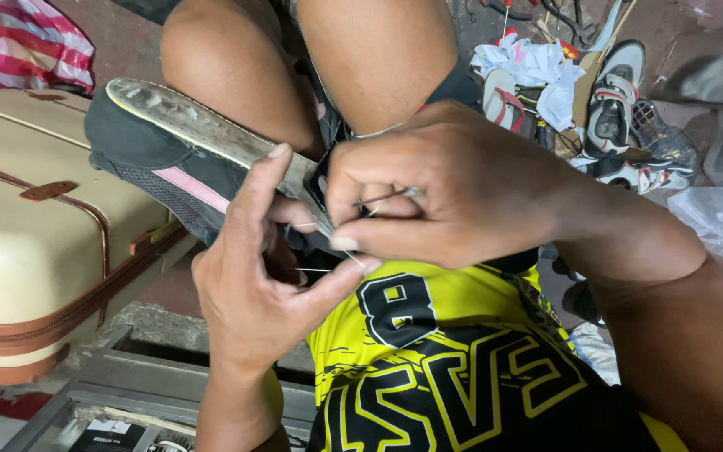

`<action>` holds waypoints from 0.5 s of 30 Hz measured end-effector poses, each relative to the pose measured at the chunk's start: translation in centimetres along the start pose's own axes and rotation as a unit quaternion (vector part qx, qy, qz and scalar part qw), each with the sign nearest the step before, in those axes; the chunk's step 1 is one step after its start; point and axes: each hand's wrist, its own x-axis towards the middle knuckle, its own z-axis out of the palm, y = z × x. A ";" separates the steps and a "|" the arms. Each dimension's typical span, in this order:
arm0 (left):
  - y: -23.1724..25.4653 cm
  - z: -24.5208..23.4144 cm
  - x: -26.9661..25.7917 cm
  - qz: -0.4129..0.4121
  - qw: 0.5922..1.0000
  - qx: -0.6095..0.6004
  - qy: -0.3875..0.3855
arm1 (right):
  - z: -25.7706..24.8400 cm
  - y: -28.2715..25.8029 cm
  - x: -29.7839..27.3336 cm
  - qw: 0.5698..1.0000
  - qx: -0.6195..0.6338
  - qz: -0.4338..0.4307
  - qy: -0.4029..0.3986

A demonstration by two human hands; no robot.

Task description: The person sits on the floor and sews a black athletic shoe using a needle and white thread. They repeatedly push the needle through the sole and upper, pull the thread tight, and inspect the stitching from different angles.

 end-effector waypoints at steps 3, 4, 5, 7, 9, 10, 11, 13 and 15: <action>0.7 0.2 -0.1 0.033 0.997 0.063 0.036 | 1.0 0.0 1.2 0.986 -0.065 -0.127 0.087; 0.8 0.2 0.0 0.038 0.995 0.076 0.042 | 1.4 0.1 1.5 0.984 -0.070 -0.141 0.088; 0.9 0.2 0.0 0.031 0.996 0.077 0.042 | 2.0 0.2 1.8 0.981 -0.075 -0.156 0.088; 1.0 0.3 0.0 0.028 0.996 0.071 0.046 | 2.7 1.1 1.5 0.974 -0.114 -0.160 0.111; 1.0 0.3 -0.3 0.039 0.996 0.055 0.054 | 2.9 2.4 0.8 0.962 -0.179 -0.138 0.154; 1.0 0.3 -0.3 0.025 0.996 0.061 0.055 | 2.5 3.3 0.2 0.947 -0.236 -0.134 0.173; 1.0 0.3 -0.3 0.011 0.996 0.067 0.056 | 1.1 4.4 -0.9 0.928 -0.291 -0.130 0.191; 0.9 0.2 -0.3 -0.003 0.996 0.071 0.047 | -2.3 5.9 -3.6 0.901 -0.368 -0.085 0.215; 0.7 0.2 -0.3 -0.008 0.997 0.068 0.038 | -4.9 6.6 -6.4 0.891 -0.404 -0.001 0.206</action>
